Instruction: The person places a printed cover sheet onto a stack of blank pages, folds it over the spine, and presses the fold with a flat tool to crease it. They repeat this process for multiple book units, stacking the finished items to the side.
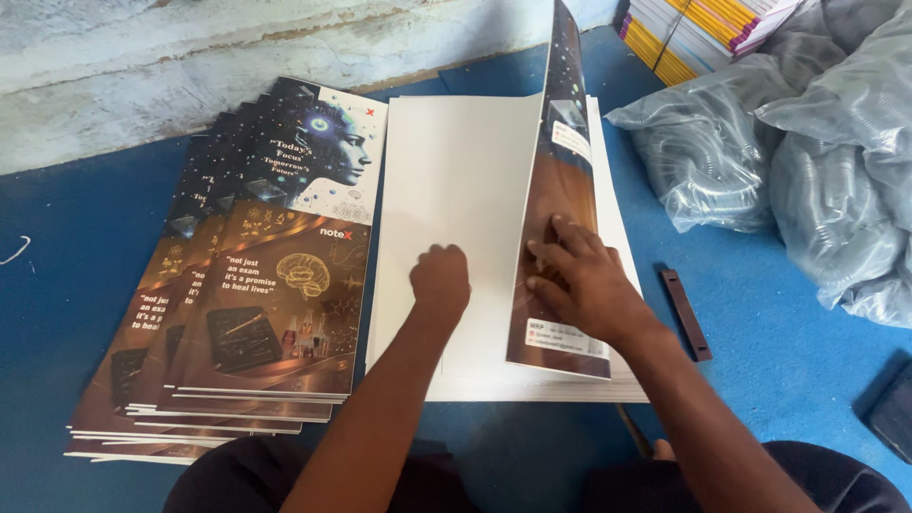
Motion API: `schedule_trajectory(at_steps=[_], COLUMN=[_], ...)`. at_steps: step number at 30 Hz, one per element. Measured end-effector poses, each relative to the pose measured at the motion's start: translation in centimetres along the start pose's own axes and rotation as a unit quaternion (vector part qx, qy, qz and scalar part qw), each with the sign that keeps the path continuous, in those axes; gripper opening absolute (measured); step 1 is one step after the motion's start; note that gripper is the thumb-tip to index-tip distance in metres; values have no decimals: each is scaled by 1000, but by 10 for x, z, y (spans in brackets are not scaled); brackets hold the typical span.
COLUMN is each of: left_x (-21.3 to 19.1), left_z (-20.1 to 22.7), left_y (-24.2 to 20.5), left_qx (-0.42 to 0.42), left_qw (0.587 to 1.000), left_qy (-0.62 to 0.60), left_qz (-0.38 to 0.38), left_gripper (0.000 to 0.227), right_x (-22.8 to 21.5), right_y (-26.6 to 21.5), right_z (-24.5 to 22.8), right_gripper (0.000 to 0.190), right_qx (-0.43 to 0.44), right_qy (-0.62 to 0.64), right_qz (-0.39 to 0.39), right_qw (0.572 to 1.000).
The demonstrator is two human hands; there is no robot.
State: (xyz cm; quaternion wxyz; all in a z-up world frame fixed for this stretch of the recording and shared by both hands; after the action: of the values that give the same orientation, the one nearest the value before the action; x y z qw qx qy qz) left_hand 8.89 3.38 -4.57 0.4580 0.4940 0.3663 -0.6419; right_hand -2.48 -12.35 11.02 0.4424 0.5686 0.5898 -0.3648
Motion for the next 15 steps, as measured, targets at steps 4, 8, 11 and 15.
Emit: schedule_trajectory(at_steps=[4,8,11,15], left_x=[13,20,23,23], left_z=[7,-9,-21,-25], left_y=[6,22,41,52], left_qx=[50,-13,-54,-76], left_qw=[995,976,953,927], left_qy=[-86,-215,-296,-348], left_qz=[-5,10,-36,-116], left_gripper=[13,18,24,64], right_x=[12,30,45,60], right_y=[5,8,12,19], right_z=[-11,-18,-24,-30], right_gripper=[57,56,53,52], right_qx=[-6,-24,-43,-49], right_qy=[-59,-105,-145,-188], right_qz=[-38,-68,-72,-84], right_qw=[998,992,986,977])
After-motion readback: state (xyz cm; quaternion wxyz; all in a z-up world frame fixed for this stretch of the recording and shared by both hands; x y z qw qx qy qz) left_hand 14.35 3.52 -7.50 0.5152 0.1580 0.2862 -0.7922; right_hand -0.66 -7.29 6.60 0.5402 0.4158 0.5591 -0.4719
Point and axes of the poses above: each hand's wrist, its own y-axis towards the middle knuckle, its own x-axis out of the palm, z = x × y, the point moved 7 cm from there along y, towards the middle knuckle, and after that the axes turned 3 degrees about x, right-handed, at the moved point
